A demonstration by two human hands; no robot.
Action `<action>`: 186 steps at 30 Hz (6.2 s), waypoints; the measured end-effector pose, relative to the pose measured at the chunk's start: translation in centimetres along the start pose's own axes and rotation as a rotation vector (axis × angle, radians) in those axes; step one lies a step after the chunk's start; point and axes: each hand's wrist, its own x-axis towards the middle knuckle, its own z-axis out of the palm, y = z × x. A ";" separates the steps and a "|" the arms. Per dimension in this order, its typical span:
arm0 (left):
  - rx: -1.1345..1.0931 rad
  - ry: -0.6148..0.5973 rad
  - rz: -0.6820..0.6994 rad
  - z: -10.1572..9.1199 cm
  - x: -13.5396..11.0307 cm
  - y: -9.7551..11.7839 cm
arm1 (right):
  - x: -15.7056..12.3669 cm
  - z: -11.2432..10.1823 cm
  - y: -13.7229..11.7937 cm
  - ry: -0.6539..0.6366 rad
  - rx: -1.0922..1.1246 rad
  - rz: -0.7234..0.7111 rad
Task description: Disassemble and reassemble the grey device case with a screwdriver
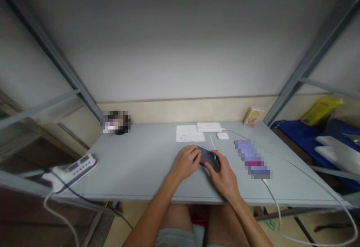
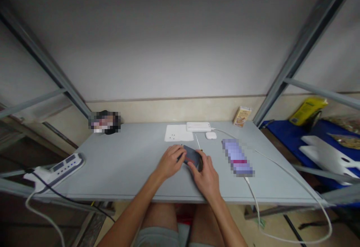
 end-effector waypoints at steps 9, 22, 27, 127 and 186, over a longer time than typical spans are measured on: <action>-0.022 -0.066 0.014 -1.2 -0.6 -4.7 | 2.1 -0.1 0.6 -0.089 -0.416 -0.181; -0.144 0.094 -0.161 -1.6 -2.6 -6.3 | 4.5 -0.7 1.9 -0.051 -0.421 -0.159; -0.209 0.020 -0.139 -2.1 -2.8 -5.2 | 5.2 0.0 1.3 -0.053 -0.400 -0.188; -0.239 -0.232 -0.023 -0.6 0.0 -4.9 | 9.2 3.0 -2.4 -0.008 0.793 -0.189; -0.245 -0.184 -0.004 -0.2 -0.2 -5.7 | 9.6 2.9 -1.7 -0.031 0.978 -0.049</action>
